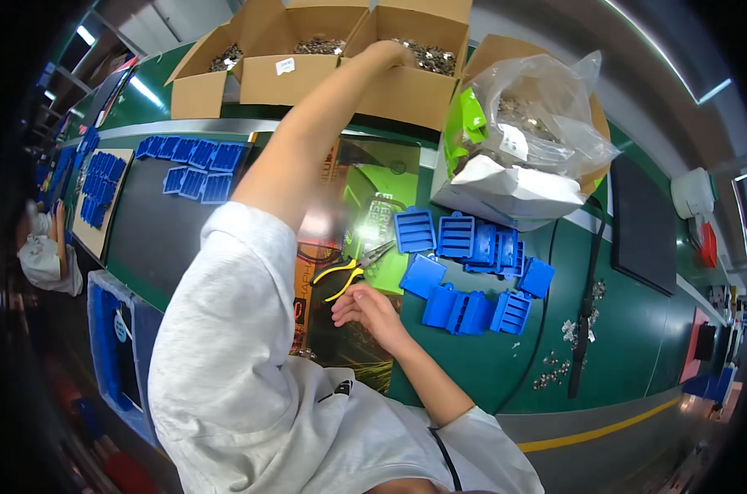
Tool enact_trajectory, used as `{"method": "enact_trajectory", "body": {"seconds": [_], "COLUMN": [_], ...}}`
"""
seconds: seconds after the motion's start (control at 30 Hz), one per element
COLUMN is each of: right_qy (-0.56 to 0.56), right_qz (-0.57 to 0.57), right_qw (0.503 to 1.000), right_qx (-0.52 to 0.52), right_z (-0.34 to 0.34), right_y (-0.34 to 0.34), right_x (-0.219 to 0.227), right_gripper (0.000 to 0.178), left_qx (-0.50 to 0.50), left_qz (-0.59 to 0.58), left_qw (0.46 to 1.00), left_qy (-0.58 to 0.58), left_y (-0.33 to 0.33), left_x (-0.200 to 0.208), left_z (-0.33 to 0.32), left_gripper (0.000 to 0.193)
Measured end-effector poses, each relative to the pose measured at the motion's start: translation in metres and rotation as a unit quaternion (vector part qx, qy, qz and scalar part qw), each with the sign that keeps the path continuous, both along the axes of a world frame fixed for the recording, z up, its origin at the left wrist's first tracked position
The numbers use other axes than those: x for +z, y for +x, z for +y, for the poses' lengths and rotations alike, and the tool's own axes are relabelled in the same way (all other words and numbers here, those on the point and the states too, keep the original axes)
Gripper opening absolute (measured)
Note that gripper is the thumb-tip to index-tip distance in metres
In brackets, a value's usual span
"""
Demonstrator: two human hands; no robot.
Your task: Assembling metal components into blue plastic housings on an assembly line.
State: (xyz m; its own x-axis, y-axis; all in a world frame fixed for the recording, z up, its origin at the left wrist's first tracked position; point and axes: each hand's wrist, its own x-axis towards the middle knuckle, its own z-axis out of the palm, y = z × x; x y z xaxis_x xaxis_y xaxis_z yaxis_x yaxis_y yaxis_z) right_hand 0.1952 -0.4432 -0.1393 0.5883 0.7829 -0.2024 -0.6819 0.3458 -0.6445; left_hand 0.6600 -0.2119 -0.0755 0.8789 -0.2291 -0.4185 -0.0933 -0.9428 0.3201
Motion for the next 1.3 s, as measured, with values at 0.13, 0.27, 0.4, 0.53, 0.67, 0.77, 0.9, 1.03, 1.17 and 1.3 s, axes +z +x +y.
{"method": "enact_trajectory", "body": {"seconds": [0.13,0.27,0.4,0.53,0.67,0.77,0.9,1.03,1.17,1.3], "right_qy": [-0.005,-0.003,-0.005,-0.013,-0.008,-0.006,-0.004,-0.005,0.003,0.001], "right_qz": [-0.008,-0.011,-0.014,-0.016,-0.018,-0.013,-0.004,-0.002,-0.015,-0.017], "right_qw": [1.0,1.0,1.0,1.0,1.0,1.0,1.0,1.0,1.0,1.0], "right_qx": [0.006,-0.002,0.002,-0.011,0.007,0.0,-0.016,-0.012,-0.014,-0.008], "right_z": [0.0,-0.001,0.001,-0.001,0.004,0.003,0.0,0.001,0.001,0.002], "right_y": [0.002,0.002,0.0,0.001,-0.005,-0.004,-0.001,0.002,0.001,0.003], "right_x": [-0.003,-0.004,-0.001,-0.002,0.0,-0.003,-0.005,-0.006,-0.007,-0.006], "right_gripper": [0.023,0.023,0.023,0.022,0.022,0.022,0.022,0.02,0.019,0.023], "left_qx": [0.06,0.094,0.018,0.039,0.121,0.092,0.043,0.01,-0.02,-0.047], "left_qz": [-0.024,-0.027,-0.094,-0.183,-0.195,-0.171,-0.107,-0.064,-0.035,-0.018], "left_qw": [0.995,0.994,0.995,0.982,0.973,0.98,0.992,0.996,0.997,0.996], "left_qy": [0.077,0.048,0.016,0.035,-0.026,-0.034,-0.047,-0.056,-0.068,-0.078], "left_y": [0.006,0.003,-0.002,-0.004,-0.009,-0.017,-0.057,-0.085,-0.099,-0.101], "left_x": [-0.005,-0.001,-0.003,0.0,-0.009,-0.027,-0.071,-0.094,-0.105,-0.106], "left_z": [-0.002,-0.007,0.0,-0.022,-0.003,-0.012,-0.032,-0.033,-0.032,-0.023], "left_gripper": [0.049,0.044,0.033,0.048,0.045,0.044,0.043,0.042,0.041,0.04]}}
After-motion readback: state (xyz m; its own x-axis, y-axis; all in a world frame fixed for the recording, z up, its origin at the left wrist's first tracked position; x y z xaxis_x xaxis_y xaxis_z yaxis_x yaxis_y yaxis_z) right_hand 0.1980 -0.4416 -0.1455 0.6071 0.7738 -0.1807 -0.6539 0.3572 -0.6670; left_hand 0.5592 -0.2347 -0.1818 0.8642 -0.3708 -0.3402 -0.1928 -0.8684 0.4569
